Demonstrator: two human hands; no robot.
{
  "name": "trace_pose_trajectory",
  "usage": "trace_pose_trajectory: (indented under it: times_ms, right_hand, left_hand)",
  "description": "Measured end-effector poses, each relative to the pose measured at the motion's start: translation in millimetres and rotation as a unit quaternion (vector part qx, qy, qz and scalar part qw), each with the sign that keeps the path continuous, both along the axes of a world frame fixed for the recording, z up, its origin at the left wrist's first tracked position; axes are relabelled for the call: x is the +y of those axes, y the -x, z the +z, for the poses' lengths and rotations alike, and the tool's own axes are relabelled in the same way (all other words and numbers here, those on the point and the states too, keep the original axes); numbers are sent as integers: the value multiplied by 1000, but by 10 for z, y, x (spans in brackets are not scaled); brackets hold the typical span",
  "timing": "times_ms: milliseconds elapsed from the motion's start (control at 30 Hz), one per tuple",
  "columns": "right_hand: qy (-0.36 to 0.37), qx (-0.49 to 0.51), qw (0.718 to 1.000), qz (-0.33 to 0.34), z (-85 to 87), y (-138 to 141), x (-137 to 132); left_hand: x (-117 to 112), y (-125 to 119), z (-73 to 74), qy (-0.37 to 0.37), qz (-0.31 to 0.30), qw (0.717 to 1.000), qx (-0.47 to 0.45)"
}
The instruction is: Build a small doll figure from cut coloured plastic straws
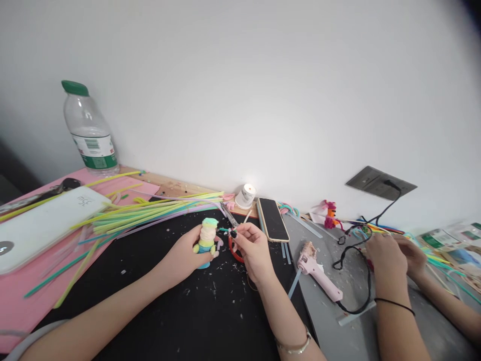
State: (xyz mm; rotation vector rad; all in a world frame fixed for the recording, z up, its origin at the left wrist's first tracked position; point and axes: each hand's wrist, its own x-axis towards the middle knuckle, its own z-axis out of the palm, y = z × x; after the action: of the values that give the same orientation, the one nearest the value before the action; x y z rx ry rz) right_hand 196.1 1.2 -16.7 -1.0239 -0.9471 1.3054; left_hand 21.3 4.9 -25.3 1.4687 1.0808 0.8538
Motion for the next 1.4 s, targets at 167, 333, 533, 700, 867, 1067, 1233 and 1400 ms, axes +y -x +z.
trace_pose_trajectory:
  times_ms: [167,333,533,700,867,1067,1233,1400]
  right_hand:
    - [-46,-58,997,-21,10,38,-42]
    - [-48,-43,998,5,1,84,-58]
    - [-54,-88,995,-18,10,111,-77]
    - [-99,-156,980,-77,-30,150,-141]
    - [-187,-240,946,-111,5,184,-197]
    - [-280,-330,897,-91,46,260,-232]
    - [-231,-298,925,-33,2,245,-219]
    - [-116,-134,984,-2,-27,189,-170]
  left_hand:
    - [-49,-2,32,-48,5,999,16]
    - [-78,-2,5,-33,-23,999,-13]
    - [-55,-28,-66,18,-35,992,-120]
    - [-55,-2,-73,-59,-13,997,-53]
    - [-58,9,2,-99,-51,994,-10]
    - [-70,-27,25,-104,-70,991,-46]
    - [-53,-3,37,-104,-36,993,-42]
    - [-33,43,73,-103,-20,994,-31]
